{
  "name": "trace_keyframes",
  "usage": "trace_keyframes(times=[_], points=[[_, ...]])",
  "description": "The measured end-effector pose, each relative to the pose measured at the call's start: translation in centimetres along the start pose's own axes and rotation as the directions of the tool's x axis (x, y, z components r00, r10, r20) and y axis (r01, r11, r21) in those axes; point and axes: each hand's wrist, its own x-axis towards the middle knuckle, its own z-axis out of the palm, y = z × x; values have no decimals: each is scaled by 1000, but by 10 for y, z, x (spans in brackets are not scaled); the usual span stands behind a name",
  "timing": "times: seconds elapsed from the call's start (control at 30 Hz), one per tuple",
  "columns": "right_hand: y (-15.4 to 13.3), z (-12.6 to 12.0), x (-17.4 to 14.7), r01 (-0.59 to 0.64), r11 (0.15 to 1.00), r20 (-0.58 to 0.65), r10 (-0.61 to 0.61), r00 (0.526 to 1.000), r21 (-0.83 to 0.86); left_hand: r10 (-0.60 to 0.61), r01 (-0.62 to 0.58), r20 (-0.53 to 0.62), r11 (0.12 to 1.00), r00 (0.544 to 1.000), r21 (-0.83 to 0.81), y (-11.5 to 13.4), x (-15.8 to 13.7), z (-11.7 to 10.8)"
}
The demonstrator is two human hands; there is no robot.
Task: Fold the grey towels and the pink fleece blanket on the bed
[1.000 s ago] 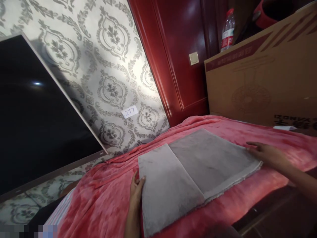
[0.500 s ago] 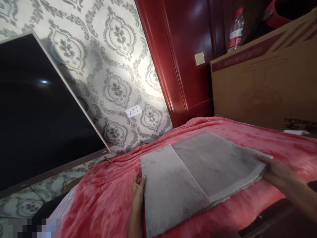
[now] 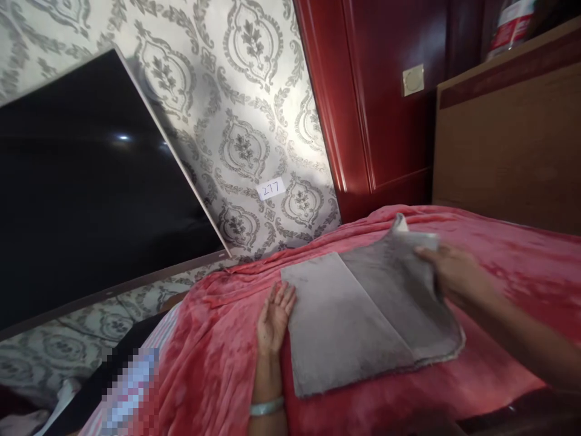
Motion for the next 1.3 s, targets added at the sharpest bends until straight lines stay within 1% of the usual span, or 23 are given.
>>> trace_keyframes(times=[0.03, 0.07, 0.1, 0.13, 0.17, 0.2, 0.23, 0.3, 0.37, 0.4, 0.43, 0.53, 0.57, 0.63, 0.67, 0.7, 0.77, 0.83, 0.93, 1.03, 1.1, 1.2, 1.3], points=[[-12, 21, -9, -21, 997, 98, 14, 995, 72, -44, 44, 18, 999, 999, -8, -1, 0, -3], [-21, 42, -21, 15, 991, 216, -44, 975, 135, -80, 80, 28, 997, 996, -11, -3, 0, -5], [-27, 61, -34, 96, 984, 318, -139, 938, 147, -110, 110, 31, 994, 994, -11, -4, 0, -7], [-28, 79, -50, 203, 970, 393, -239, 888, 133, -132, 132, 27, 991, 991, -10, -5, 0, -9], [-26, 94, -66, 291, 950, 452, -312, 836, 118, -148, 149, 18, 989, 989, -8, -6, 0, -10], [-20, 107, -83, 352, 931, 531, -349, 772, 100, -159, 159, 6, 987, 987, -6, -7, 0, -11], [-12, 118, -99, 398, 914, 587, -369, 720, 86, -166, 166, -7, 986, 986, -3, -8, 0, -11], [5, 131, -126, 491, 869, 658, -405, 635, 61, -175, 176, -37, 984, 984, 6, -9, 0, -10], [18, 134, -144, 584, 811, 686, -446, 574, 38, -172, 174, -72, 984, 982, 21, -11, -1, -8], [23, 133, -149, 627, 779, 690, -464, 556, 18, -167, 171, -89, 985, 982, 32, -11, -2, -7], [27, 130, -151, 663, 749, 686, -475, 552, -15, -161, 167, -103, 985, 981, 46, -12, -3, -5], [37, 118, -149, 728, 674, 673, -480, 563, -128, -166, 182, -146, 978, 975, 102, -11, -3, 1], [41, 115, -147, 742, 654, 677, -480, 557, -147, -181, 203, -168, 971, 969, 124, -10, -1, 3], [49, 110, -142, 767, 625, 699, -483, 527, -146, -224, 273, -239, 942, 945, 197, -8, 6, 10], [53, 110, -140, 774, 619, 706, -487, 514, -135, -240, 315, -289, 915, 927, 251, -7, 11, 14], [56, 109, -138, 774, 620, 707, -490, 510, -128, -246, 354, -338, 883, 908, 308, -6, 18, 18], [61, 111, -137, 760, 637, 692, -490, 530, -130, -236, 410, -415, 819, 879, 402, -8, 35, 26], [64, 113, -139, 742, 656, 676, -485, 555, -139, -216, 430, -449, 779, 867, 457, -13, 54, 33], [69, 115, -143, 738, 656, 659, -487, 573, -157, -167, 416, -452, 735, 876, 535, -28, 77, 42], [77, 116, -144, 771, 611, 618, -540, 571, -179, -101, 372, -422, 682, 901, 630, -43, 91, 46], [79, 116, -143, 799, 574, 575, -598, 558, -178, -59, 342, -402, 646, 914, 682, -47, 95, 47], [66, 117, -140, 820, 551, 536, -651, 537, -151, 16, 295, -384, 608, 923, 737, -42, 99, 43], [42, 124, -142, 821, 558, 549, -651, 524, -122, 93, 254, -374, 583, 923, 772, -28, 101, 34]])
